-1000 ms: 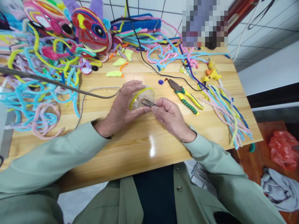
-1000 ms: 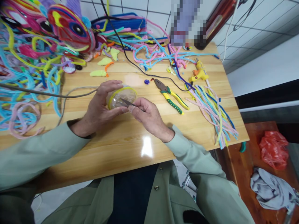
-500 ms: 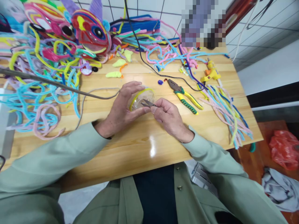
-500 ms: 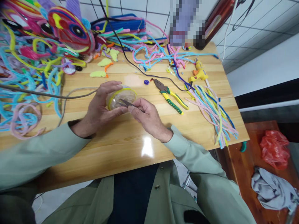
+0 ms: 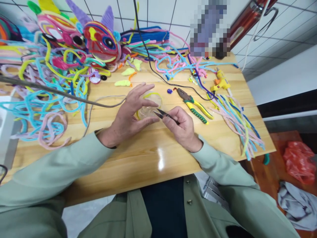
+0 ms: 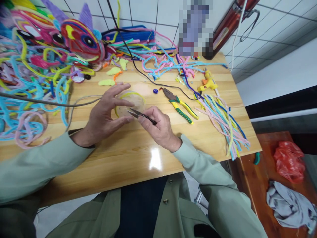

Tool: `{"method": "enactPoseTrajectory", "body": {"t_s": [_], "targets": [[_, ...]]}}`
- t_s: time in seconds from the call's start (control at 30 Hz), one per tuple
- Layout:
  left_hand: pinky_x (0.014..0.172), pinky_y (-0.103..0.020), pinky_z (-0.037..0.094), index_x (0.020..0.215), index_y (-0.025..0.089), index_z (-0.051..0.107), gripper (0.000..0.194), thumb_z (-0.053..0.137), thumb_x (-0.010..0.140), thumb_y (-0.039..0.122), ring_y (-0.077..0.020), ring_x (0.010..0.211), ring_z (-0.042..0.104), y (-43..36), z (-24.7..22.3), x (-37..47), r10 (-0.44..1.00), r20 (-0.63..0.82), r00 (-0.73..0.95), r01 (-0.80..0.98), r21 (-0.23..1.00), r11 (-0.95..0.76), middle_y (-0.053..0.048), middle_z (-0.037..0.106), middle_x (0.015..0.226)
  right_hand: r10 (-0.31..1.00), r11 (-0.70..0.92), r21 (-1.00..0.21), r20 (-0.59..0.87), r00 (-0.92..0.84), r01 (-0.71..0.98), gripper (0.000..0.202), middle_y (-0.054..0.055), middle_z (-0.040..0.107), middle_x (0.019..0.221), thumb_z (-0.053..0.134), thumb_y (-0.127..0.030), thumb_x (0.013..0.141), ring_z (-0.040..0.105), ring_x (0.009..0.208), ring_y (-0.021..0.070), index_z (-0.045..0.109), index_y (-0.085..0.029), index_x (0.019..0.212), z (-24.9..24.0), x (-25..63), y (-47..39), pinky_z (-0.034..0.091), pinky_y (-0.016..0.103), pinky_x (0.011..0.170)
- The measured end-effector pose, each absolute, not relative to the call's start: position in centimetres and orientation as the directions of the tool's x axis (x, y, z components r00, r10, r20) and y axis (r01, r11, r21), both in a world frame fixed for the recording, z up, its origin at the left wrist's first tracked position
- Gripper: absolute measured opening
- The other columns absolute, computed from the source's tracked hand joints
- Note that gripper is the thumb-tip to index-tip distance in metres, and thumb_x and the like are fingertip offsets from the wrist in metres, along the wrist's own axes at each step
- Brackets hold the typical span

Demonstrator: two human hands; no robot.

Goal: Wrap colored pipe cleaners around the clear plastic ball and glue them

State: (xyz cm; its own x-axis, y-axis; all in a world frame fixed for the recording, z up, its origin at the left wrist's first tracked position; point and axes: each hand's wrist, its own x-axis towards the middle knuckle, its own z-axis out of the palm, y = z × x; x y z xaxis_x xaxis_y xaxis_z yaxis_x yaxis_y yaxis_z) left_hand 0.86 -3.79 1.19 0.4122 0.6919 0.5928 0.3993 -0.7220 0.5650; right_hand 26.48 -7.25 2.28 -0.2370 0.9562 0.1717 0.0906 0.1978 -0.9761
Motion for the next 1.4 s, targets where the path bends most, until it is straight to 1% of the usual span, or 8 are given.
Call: {"method": "enactPoseTrajectory", "body": {"t_s": [0.13, 0.27, 0.57, 0.93, 1.03, 1.1, 1.23, 1.4], "targets": [[0.143, -0.069, 0.053, 0.151, 0.033, 0.070, 0.043, 0.069, 0.124, 0.066, -0.0378, 0.168, 0.064, -3.7, 1.5, 0.9, 0.728, 0.571, 0.381, 0.451, 0.572, -0.685, -0.013, 0.068, 0.177, 0.982, 0.144, -0.988, 0.136, -0.132, 0.052, 0.059, -0.012, 0.040, 0.063, 0.080, -0.084, 0.104, 0.029, 0.058, 0.0122, 0.063, -0.029, 0.095, 1.5, 26.4, -6.7, 0.028, 0.033, 0.059], [0.132, -0.064, 0.064, 0.128, 0.029, 0.078, 0.030, 0.065, 0.126, 0.056, -0.0356, 0.158, 0.073, -3.6, 1.4, 1.0, 0.713, 0.598, 0.367, 0.508, 0.514, -0.692, -0.011, 0.075, 0.169, 0.991, 0.101, -0.994, 0.098, -0.094, 0.032, 0.063, -0.011, 0.041, 0.064, 0.082, -0.088, 0.099, 0.030, 0.059, 0.0125, 0.062, -0.029, 0.095, 1.0, 26.1, -6.2, 0.028, 0.033, 0.060], [0.128, -0.053, 0.071, 0.115, 0.027, 0.071, 0.030, 0.067, 0.127, 0.055, -0.0293, 0.155, 0.078, -3.2, 0.7, 1.3, 0.692, 0.640, 0.333, 0.490, 0.509, -0.707, -0.011, 0.078, 0.166, 0.989, 0.110, -0.994, 0.107, -0.106, 0.021, 0.061, -0.010, 0.045, 0.066, 0.082, -0.087, 0.101, 0.033, 0.061, 0.0128, 0.067, -0.028, 0.099, 0.5, 25.7, -6.5, 0.028, 0.033, 0.061], [0.121, -0.065, 0.071, 0.102, 0.026, 0.064, 0.057, 0.051, 0.129, 0.074, -0.0260, 0.138, 0.079, -1.9, -0.8, 0.8, 0.842, 0.537, 0.052, 0.328, 0.787, -0.522, 0.002, 0.082, 0.148, 0.988, 0.078, -0.996, 0.071, -0.138, 0.048, 0.057, -0.009, 0.046, 0.069, 0.082, -0.084, 0.102, 0.036, 0.064, 0.0146, 0.066, -0.029, 0.101, 0.6, 25.2, -6.3, 0.030, 0.034, 0.063], [0.119, -0.063, 0.071, 0.121, 0.029, 0.065, 0.049, 0.064, 0.124, 0.078, -0.0255, 0.142, 0.075, 0.3, -2.7, -0.6, 0.901, 0.434, 0.000, 0.213, 0.880, -0.424, 0.007, 0.072, 0.158, 0.987, 0.073, -0.996, 0.065, -0.144, 0.052, 0.055, -0.009, 0.045, 0.069, 0.081, -0.082, 0.103, 0.035, 0.063, 0.0147, 0.065, -0.029, 0.101, 0.6, 25.3, -6.3, 0.030, 0.034, 0.063], [0.129, -0.065, 0.066, 0.144, 0.035, 0.060, 0.061, 0.081, 0.111, 0.083, -0.0287, 0.148, 0.072, 1.1, -3.5, -1.1, 0.893, 0.450, 0.012, 0.164, 0.880, -0.446, 0.007, 0.065, 0.167, 0.987, 0.073, -0.996, 0.063, -0.149, 0.057, 0.055, -0.009, 0.045, 0.069, 0.081, -0.082, 0.104, 0.035, 0.063, 0.0147, 0.064, -0.029, 0.101, 0.5, 25.3, -6.3, 0.029, 0.034, 0.062], [0.140, -0.070, 0.055, 0.148, 0.035, 0.072, 0.070, 0.038, 0.123, 0.091, -0.0386, 0.161, 0.069, 0.1, -2.6, -0.8, 0.866, 0.454, 0.212, 0.208, 0.845, -0.493, -0.005, 0.070, 0.172, 0.988, 0.070, -0.996, 0.061, -0.138, 0.060, 0.057, -0.009, 0.044, 0.068, 0.081, -0.084, 0.103, 0.034, 0.063, 0.0146, 0.064, -0.029, 0.101, 0.4, 25.5, -6.2, 0.027, 0.034, 0.061], [0.146, -0.070, 0.050, 0.163, 0.035, 0.063, 0.077, 0.076, 0.109, 0.088, -0.0435, 0.175, 0.055, -1.9, -0.2, -0.1, 0.745, 0.489, 0.453, 0.313, 0.695, -0.647, -0.015, 0.060, 0.182, 0.991, 0.072, -0.996, 0.067, -0.113, 0.045, 0.062, -0.010, 0.045, 0.066, 0.081, -0.089, 0.101, 0.031, 0.060, 0.0135, 0.065, -0.029, 0.101, 0.5, 25.7, -6.0, 0.027, 0.034, 0.060]]}}
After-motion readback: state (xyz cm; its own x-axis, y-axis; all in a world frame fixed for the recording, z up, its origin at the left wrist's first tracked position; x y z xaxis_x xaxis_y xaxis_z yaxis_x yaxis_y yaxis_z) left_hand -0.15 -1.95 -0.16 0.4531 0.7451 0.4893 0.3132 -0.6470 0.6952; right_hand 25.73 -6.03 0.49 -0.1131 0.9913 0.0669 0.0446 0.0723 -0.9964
